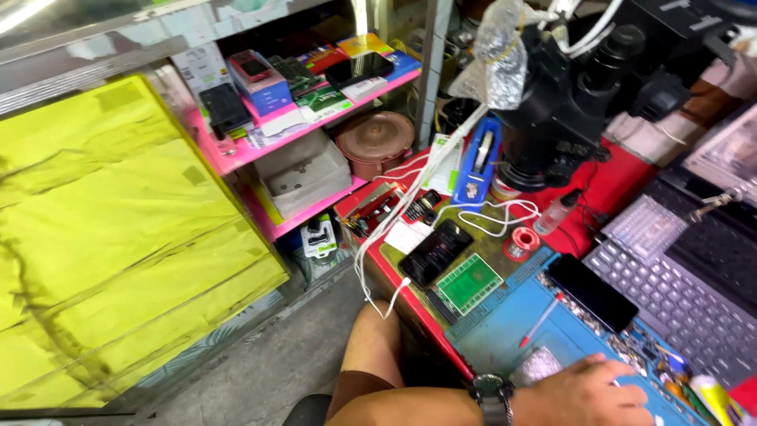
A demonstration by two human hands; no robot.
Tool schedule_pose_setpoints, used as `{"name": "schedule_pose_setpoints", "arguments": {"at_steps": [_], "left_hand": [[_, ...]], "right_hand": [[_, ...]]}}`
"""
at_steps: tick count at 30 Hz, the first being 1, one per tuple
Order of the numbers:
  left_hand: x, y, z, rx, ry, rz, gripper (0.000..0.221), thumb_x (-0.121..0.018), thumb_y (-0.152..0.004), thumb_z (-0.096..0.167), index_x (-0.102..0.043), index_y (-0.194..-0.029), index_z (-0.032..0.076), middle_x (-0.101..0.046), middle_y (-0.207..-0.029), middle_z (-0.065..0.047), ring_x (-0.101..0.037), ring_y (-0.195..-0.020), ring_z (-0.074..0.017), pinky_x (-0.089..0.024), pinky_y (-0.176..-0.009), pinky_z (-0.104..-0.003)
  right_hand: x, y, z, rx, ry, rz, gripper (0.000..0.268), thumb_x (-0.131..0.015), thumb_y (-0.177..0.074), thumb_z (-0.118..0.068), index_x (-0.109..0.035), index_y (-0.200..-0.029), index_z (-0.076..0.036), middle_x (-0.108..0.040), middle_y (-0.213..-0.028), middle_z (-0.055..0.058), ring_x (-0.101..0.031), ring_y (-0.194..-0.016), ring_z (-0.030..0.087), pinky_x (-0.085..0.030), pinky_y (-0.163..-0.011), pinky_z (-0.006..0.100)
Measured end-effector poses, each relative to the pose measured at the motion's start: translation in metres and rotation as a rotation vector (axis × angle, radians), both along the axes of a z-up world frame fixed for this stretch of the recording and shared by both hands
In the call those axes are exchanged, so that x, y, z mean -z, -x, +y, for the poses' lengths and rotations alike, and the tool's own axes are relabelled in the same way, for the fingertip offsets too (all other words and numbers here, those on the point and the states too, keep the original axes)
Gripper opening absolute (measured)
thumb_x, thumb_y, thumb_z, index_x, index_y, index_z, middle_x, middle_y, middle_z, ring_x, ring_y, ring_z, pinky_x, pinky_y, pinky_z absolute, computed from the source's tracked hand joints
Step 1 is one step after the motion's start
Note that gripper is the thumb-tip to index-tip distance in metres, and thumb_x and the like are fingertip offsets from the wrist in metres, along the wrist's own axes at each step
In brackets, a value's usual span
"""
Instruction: The person is removing an old screen protector from a mobile phone, cleaning the screen with a cloth, and then carefully applying a new screen protector.
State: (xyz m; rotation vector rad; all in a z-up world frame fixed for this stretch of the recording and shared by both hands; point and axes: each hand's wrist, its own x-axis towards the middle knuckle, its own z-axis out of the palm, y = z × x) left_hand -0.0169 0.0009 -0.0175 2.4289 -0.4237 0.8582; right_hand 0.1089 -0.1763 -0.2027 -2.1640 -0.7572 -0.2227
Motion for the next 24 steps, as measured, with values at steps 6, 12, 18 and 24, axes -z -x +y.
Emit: {"name": "schedule_pose_setpoints", "arguments": {"at_steps": [6, 12, 18, 24], "left_hand": [[-0.041, 0.009, 0.009, 0.131, 0.174, -0.153, 0.026, -0.065, -0.081, 0.019, -0.065, -0.102, 0.004, -0.066, -0.113, -0.021, -0.063, -0.109, -0.0385, -0.043, -0.114, -0.056], [-0.054, 0.017, 0.015, 0.209, 0.076, -0.095, 0.024, -0.070, -0.077, 0.021, -0.061, -0.095, 0.007, -0.066, -0.118, -0.020, -0.063, -0.110, -0.0406, -0.045, -0.107, -0.054], [-0.044, 0.029, 0.015, 0.135, -0.025, -0.034, 0.028, -0.074, -0.078, 0.020, -0.060, -0.100, 0.010, -0.063, -0.134, -0.018, -0.057, -0.116, -0.0450, -0.046, -0.106, -0.057], [-0.044, 0.032, 0.018, 0.126, -0.023, -0.048, 0.028, -0.073, -0.078, 0.021, -0.059, -0.101, 0.011, -0.064, -0.133, -0.016, -0.057, -0.115, -0.0453, -0.047, -0.106, -0.057]], "right_hand": [[-0.075, 0.074, -0.049, 0.181, 0.035, 0.098, 0.027, -0.057, -0.098, -0.017, -0.071, -0.120, -0.014, -0.074, -0.109, 0.012, -0.069, -0.103, 0.033, -0.051, -0.092, 0.041], [-0.130, 0.121, -0.036, 0.165, -0.165, 0.087, 0.009, -0.065, -0.095, -0.003, -0.070, -0.103, -0.002, -0.070, -0.092, 0.024, -0.069, -0.095, 0.048, -0.054, -0.082, 0.054], [-0.128, 0.126, -0.017, 0.029, -0.289, 0.016, 0.010, -0.074, -0.090, -0.005, -0.073, -0.100, -0.008, -0.073, -0.088, 0.010, -0.075, -0.086, 0.032, -0.059, -0.080, 0.040], [-0.139, 0.118, -0.002, -0.064, -0.311, -0.048, 0.004, -0.074, -0.091, -0.009, -0.074, -0.096, -0.009, -0.072, -0.084, 0.004, -0.074, -0.078, 0.026, -0.060, -0.074, 0.035]]}}
